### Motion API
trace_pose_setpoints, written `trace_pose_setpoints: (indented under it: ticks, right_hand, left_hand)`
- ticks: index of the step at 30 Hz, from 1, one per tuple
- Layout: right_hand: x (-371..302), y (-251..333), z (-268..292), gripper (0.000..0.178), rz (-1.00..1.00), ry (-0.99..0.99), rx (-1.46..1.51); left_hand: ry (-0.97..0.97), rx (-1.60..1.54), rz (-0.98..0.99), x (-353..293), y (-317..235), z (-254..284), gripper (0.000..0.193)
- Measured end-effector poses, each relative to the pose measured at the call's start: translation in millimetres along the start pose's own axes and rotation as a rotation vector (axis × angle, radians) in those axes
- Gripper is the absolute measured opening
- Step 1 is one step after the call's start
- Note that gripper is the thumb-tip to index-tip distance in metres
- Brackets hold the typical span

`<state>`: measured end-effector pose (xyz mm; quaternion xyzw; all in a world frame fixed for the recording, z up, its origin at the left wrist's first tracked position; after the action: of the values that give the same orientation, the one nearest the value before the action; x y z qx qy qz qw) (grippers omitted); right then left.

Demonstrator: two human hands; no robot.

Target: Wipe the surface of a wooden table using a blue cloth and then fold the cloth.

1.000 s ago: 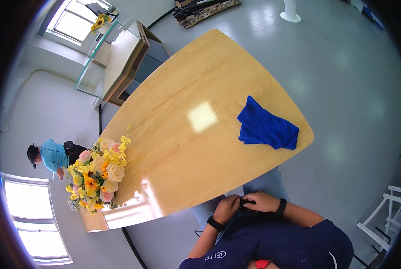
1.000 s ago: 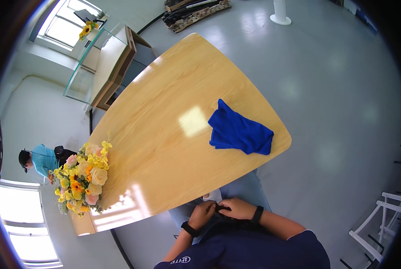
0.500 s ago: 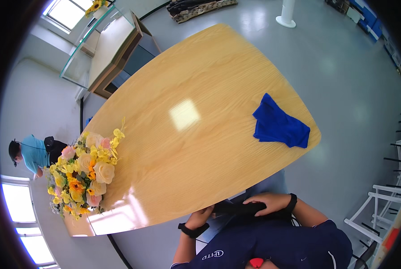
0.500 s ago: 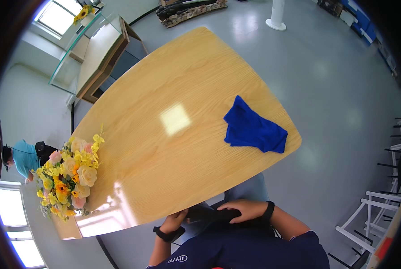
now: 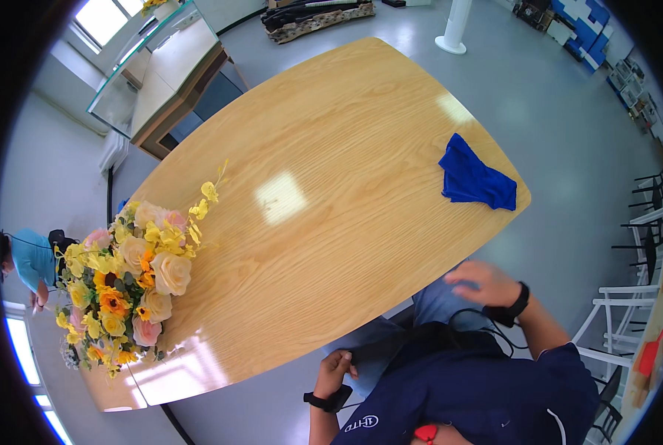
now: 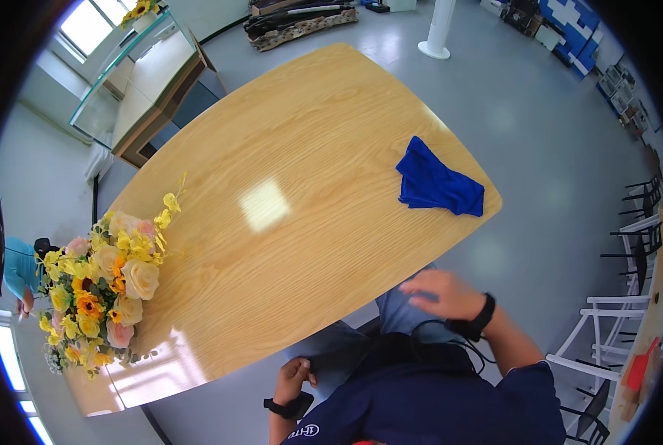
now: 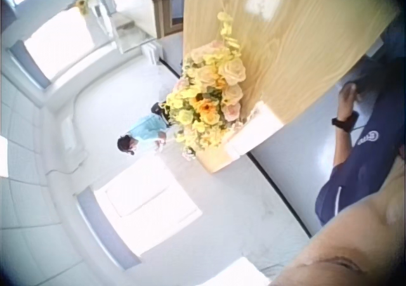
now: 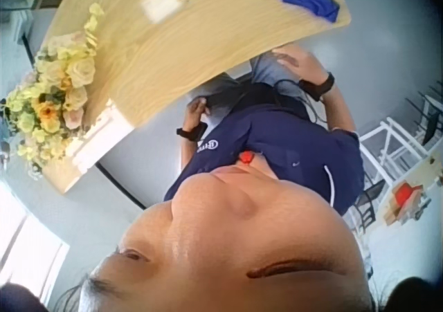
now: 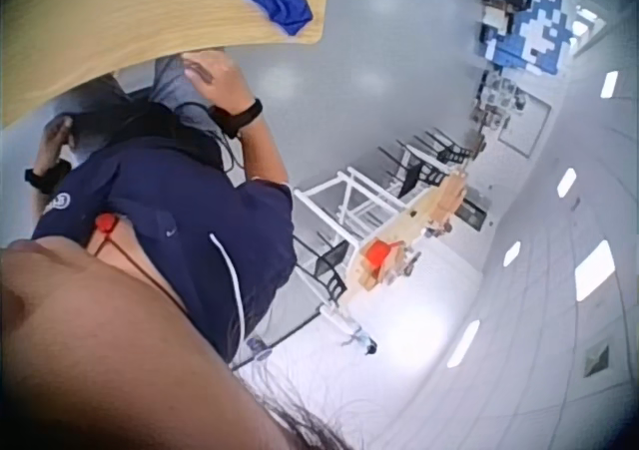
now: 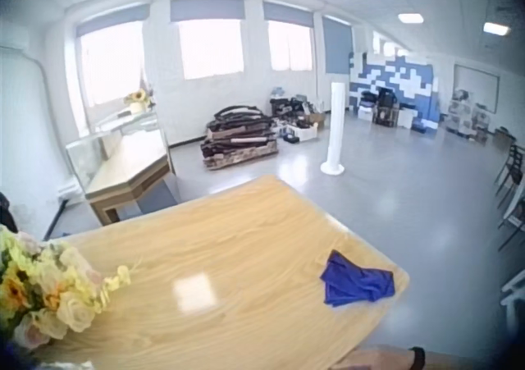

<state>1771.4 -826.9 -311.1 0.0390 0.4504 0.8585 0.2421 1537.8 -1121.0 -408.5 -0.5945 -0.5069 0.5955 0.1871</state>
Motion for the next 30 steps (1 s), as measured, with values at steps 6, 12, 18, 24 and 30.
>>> trace_pose_setpoints:
  ticks: [6, 12, 18, 24, 30]
  right_hand:
    - [18.8, 13.1, 88.3, 0.029, -0.160, -0.484, -0.189]
    - [63.2, 1.2, 116.2, 0.050, -0.224, -0.201, -0.644]
    - [81.2, -2.6, 117.5, 0.052, -0.333, 0.031, -0.553]
    - [110.2, -8.0, 124.7, 0.056, -0.414, 0.073, -0.542]
    - [194.7, -47.1, 140.0, 0.052, -0.308, 0.003, -0.767]
  left_hand:
    - [0.053, -0.192, 0.001, 9.4, 10.5, 8.4, 0.036]
    - [0.078, -0.168, -0.044, 9.3, 23.8, 14.0, 0.038]
    - [0.055, -0.213, -0.038, 1.1, 26.5, 21.6, 0.036]
    - [0.092, -0.264, 0.007, 0.4, 34.9, 30.7, 0.036]
    - [0.092, -0.273, -0.028, 1.3, 36.7, 31.0, 0.038]
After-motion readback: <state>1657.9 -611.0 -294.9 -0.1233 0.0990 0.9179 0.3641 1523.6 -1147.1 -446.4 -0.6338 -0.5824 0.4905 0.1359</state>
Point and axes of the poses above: each hand's wrist, its own x-axis towards the middle knuckle, its own z-axis out of the back of the hand, y = z × x, the point moved 1 cm from there along x, towards the middle knuckle, and after that the axes turned 7 degrees about -z, right-handed, at the moved point
